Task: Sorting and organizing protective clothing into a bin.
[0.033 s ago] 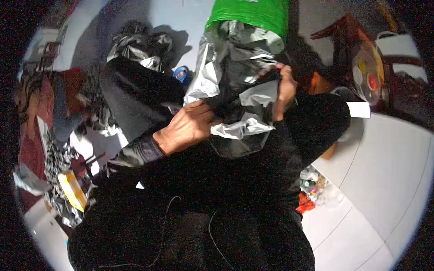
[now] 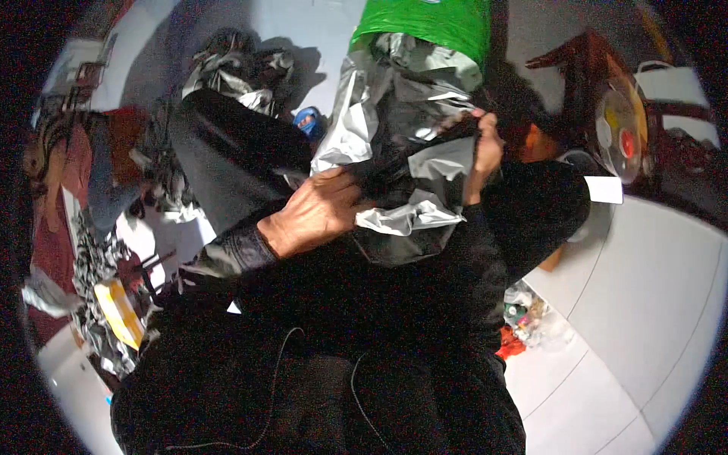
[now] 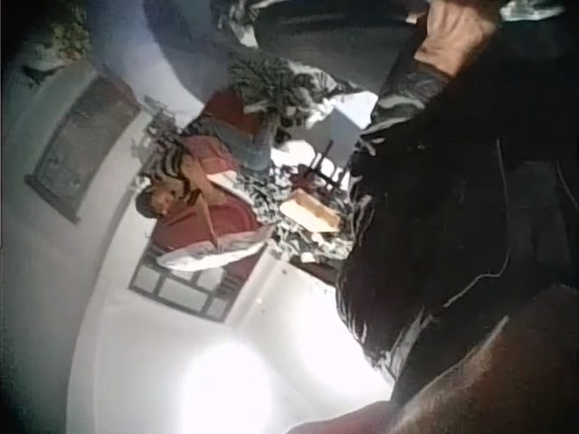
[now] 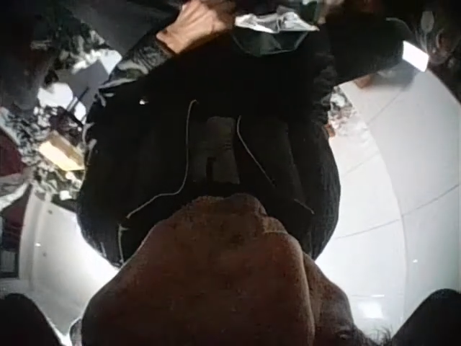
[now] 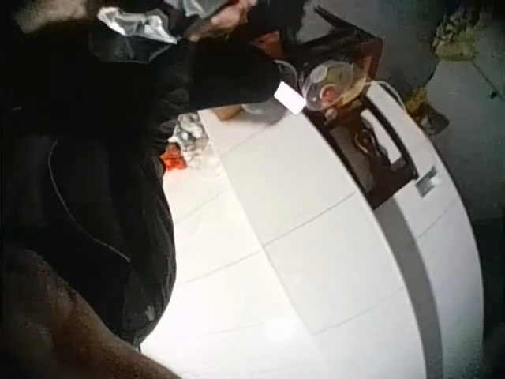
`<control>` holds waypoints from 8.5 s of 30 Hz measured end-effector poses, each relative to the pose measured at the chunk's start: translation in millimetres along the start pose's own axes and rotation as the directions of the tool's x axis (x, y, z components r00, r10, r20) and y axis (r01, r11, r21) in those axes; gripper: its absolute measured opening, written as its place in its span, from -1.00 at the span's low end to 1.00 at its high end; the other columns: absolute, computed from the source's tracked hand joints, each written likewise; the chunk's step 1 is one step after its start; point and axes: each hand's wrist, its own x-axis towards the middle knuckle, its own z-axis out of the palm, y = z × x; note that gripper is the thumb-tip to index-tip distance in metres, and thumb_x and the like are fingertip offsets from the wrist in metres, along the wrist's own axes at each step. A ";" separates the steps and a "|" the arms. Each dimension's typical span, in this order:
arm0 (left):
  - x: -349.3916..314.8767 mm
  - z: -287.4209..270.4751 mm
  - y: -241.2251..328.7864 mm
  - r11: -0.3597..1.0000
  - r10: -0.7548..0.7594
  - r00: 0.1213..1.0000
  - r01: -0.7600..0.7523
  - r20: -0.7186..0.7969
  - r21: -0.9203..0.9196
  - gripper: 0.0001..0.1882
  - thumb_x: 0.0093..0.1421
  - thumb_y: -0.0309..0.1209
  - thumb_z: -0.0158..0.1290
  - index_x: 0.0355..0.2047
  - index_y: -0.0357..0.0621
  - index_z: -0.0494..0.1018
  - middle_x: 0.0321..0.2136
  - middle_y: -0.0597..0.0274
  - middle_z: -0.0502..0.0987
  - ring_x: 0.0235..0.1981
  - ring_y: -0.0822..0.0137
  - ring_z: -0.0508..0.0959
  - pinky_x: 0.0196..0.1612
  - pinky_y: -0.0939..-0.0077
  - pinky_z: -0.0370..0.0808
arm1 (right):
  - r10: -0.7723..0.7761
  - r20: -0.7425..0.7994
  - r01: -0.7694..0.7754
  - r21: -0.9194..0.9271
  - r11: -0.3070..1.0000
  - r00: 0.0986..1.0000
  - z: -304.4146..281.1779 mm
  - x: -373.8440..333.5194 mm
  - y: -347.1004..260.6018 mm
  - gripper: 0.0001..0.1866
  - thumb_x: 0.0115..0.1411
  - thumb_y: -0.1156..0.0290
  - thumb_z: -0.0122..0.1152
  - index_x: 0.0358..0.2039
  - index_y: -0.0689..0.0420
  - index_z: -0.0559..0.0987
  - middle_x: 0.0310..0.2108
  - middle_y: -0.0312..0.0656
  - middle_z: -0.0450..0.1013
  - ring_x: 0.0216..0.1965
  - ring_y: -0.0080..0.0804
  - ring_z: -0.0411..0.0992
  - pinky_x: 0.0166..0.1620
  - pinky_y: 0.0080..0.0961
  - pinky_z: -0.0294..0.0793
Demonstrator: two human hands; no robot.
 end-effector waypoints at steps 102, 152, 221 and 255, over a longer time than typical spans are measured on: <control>6.5 -5.5 -30.3 0.938 0.175 0.949 -0.079 0.263 -0.339 -0.60 -0.41 -0.52 0.23 -0.42 -0.30 0.48 -0.33 -0.01 0.46 -0.24 -0.07 0.47 -0.19 0.14 0.44 | -0.131 -0.112 0.047 -0.553 0.832 0.985 30.4 20.6 67.4 -0.69 0.34 0.26 -0.01 -0.40 0.20 0.56 -0.48 -0.23 0.55 -0.41 -0.51 0.47 -0.28 -0.49 0.43; 6.0 46.8 -32.3 0.969 0.244 0.757 -0.209 0.607 -0.129 -0.84 -0.20 -0.28 0.22 -0.62 -0.05 0.53 -0.68 0.10 0.52 -0.55 0.02 0.57 -0.43 0.14 0.43 | -0.125 -0.148 -0.066 -0.863 0.502 0.981 54.4 17.6 93.9 -0.60 0.25 0.10 0.00 -0.44 0.16 0.62 -0.40 -0.03 0.56 -0.27 -0.03 0.51 -0.16 -0.21 0.44; 39.0 11.1 -53.1 -0.202 -0.713 0.469 0.575 0.522 -0.793 -0.52 0.05 -0.19 0.31 -0.05 -0.08 0.49 -0.17 0.29 0.55 -0.24 0.27 0.54 -0.40 0.14 0.58 | -0.131 0.370 0.393 -0.876 0.280 0.920 101.5 -42.7 22.5 -0.79 0.13 0.33 0.22 -0.32 0.19 0.49 -0.36 0.06 0.45 -0.26 0.13 0.41 -0.24 -0.01 0.40; 62.6 -17.5 -26.9 -0.383 -0.843 0.068 0.621 0.534 -0.684 -0.45 0.27 -0.15 0.15 0.08 -0.37 0.41 0.02 0.17 0.50 0.04 0.33 0.47 0.09 0.42 0.38 | -0.330 0.570 0.656 -0.694 0.297 0.752 111.5 -52.9 39.8 -0.83 0.07 0.58 0.18 -0.28 0.19 0.53 -0.30 -0.06 0.40 -0.23 -0.03 0.42 -0.20 -0.22 0.44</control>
